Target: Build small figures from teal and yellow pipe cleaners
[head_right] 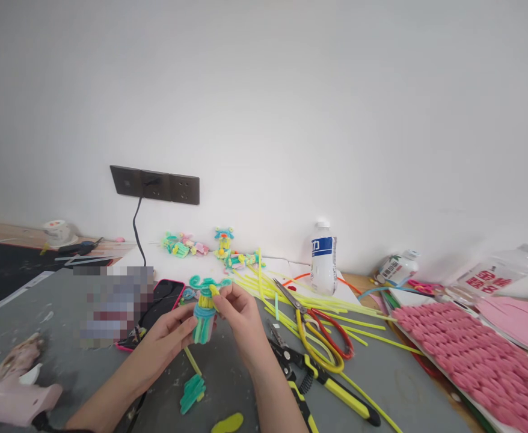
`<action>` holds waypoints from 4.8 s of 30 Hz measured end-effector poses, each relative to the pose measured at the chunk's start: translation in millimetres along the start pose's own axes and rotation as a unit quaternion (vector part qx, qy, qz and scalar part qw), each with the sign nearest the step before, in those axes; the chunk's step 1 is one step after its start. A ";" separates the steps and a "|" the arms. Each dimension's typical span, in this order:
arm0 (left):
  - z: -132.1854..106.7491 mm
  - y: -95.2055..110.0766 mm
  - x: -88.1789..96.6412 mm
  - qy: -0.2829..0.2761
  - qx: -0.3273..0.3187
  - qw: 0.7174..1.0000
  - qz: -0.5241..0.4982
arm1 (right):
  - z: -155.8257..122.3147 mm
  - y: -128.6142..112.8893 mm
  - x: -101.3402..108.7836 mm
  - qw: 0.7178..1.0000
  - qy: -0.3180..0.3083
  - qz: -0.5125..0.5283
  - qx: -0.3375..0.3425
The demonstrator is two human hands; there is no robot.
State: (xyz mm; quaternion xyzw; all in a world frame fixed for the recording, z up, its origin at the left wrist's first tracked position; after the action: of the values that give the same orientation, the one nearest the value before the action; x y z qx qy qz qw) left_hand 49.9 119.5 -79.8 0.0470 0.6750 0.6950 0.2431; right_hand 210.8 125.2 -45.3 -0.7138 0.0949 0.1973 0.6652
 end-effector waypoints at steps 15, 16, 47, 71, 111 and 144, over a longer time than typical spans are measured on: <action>0.2 1.4 0.3 0.001 -0.003 1.000 0.006 | 0.0 -0.2 0.7 1.000 0.011 -0.011 -0.003; 0.2 2.3 -0.2 0.000 -0.002 1.000 0.004 | 0.2 -0.2 0.8 1.000 0.011 -0.008 -0.003; -0.5 1.3 -0.2 -0.006 -0.004 1.000 0.011 | 0.4 2.4 4.4 0.999 0.016 -0.028 -0.004; -1.9 -0.8 1.0 -0.012 -0.005 1.000 0.015 | 2.2 4.9 7.2 0.999 0.020 -0.036 0.009; -1.5 -1.8 1.8 -0.021 -0.007 1.000 0.019 | 3.5 8.1 9.9 0.999 0.015 -0.039 0.013; -1.0 1.6 0.4 -0.020 -0.006 1.000 0.009 | 1.8 6.4 11.3 0.999 0.020 -0.042 0.016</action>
State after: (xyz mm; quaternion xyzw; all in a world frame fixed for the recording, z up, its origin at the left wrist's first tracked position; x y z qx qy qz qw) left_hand 48.7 118.8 -78.5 0.0652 0.6651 0.7004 0.2505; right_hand 218.2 127.8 -55.8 -0.7103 0.0815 0.1536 0.6821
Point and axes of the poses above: each hand's wrist, its own z-axis towards the middle knuckle, its own x-axis out of the back of the hand, y = z × x, the point moved 1 cm from there along z, towards the middle knuckle, and after that the axes turned 9 degrees about -x, right-handed, at the moved point
